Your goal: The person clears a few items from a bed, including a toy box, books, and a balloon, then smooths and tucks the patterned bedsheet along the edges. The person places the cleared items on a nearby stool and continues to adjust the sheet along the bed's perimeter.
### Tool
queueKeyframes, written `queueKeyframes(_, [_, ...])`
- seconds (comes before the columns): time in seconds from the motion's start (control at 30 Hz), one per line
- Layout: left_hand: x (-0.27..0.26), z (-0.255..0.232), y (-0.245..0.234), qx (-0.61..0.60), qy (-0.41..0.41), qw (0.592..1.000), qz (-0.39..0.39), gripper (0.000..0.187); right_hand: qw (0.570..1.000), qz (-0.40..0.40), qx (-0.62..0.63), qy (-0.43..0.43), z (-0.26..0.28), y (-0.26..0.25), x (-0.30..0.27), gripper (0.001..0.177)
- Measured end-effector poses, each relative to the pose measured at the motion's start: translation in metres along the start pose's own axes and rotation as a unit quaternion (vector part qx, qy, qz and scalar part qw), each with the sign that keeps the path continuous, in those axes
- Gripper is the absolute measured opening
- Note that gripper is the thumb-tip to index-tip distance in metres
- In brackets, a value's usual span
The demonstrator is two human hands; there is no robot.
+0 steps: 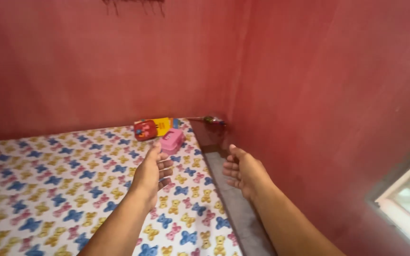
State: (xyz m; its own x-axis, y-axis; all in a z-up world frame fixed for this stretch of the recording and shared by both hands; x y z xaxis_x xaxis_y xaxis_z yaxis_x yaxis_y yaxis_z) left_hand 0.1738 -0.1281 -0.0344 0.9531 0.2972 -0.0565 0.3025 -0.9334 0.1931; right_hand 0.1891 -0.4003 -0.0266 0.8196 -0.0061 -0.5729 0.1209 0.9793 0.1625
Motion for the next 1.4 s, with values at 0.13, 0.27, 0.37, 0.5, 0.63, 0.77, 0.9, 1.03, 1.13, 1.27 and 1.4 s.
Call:
queueKeyframes(0.13, [0.013, 0.032, 0.019, -0.014, 0.005, 1.0, 0.022, 0.053, 0.999, -0.009, 0.023, -0.025, 0.005, -0.026, 0.012, 0.038])
queueKeyframes(0.27, [0.022, 0.039, 0.052, -0.055, 0.01, 0.996, 0.074, 0.051, 0.999, -0.03, 0.026, -0.012, 0.012, -0.04, 0.005, 0.038])
queueKeyframes(0.37, [0.011, 0.035, 0.065, -0.067, 0.014, 0.994, 0.087, 0.046, 0.999, -0.03, 0.026, -0.017, 0.006, -0.045, 0.0, 0.039])
queueKeyframes(0.5, [0.003, 0.009, 0.073, -0.064, 0.005, 0.996, 0.068, 0.041, 0.998, -0.058, 0.027, -0.022, 0.019, -0.038, -0.018, 0.04])
queueKeyframes(0.63, [0.031, 0.009, 0.077, -0.103, 0.063, 0.987, 0.104, 0.048, 0.998, -0.028, 0.032, -0.041, 0.031, -0.024, -0.011, 0.043])
queueKeyframes(0.77, [0.03, -0.01, 0.06, -0.105, 0.042, 0.992, 0.064, 0.048, 0.999, -0.026, 0.029, -0.035, 0.04, -0.004, -0.018, 0.053])
queueKeyframes(0.9, [0.035, -0.029, 0.037, -0.073, 0.062, 0.994, 0.041, 0.048, 0.999, -0.002, 0.021, -0.043, 0.049, 0.013, -0.008, 0.056])
queueKeyframes(1.03, [0.052, -0.026, 0.019, -0.084, 0.084, 0.993, 0.029, 0.052, 0.999, 0.011, -0.005, -0.044, 0.059, 0.029, 0.004, 0.056])
queueKeyframes(1.13, [0.048, -0.027, 0.011, -0.068, 0.068, 0.995, 0.009, 0.051, 0.999, 0.024, -0.019, -0.043, 0.063, 0.041, 0.017, 0.056])
queueKeyframes(1.27, [0.043, -0.021, 0.003, -0.069, 0.069, 0.995, -0.012, 0.057, 0.998, 0.052, -0.028, -0.031, 0.063, 0.056, 0.035, 0.057])
queueKeyframes(1.4, [0.044, -0.02, 0.0, -0.046, 0.051, 0.997, -0.029, 0.063, 0.997, 0.069, -0.029, -0.026, 0.07, 0.066, 0.055, 0.059])
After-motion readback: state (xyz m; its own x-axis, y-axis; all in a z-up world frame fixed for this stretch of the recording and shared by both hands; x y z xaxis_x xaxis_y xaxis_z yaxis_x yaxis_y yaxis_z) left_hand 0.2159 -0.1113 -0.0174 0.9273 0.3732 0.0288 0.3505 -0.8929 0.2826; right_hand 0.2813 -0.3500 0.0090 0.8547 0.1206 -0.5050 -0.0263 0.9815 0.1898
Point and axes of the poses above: each hand's wrist, its own x-axis towards the middle knuckle, its own y-axis out of the palm, z = x × y, the point moved 10 cm from there along x, towards the middle knuckle, and after that the axes turned 13 degrees about y, right-handed, at the moved point
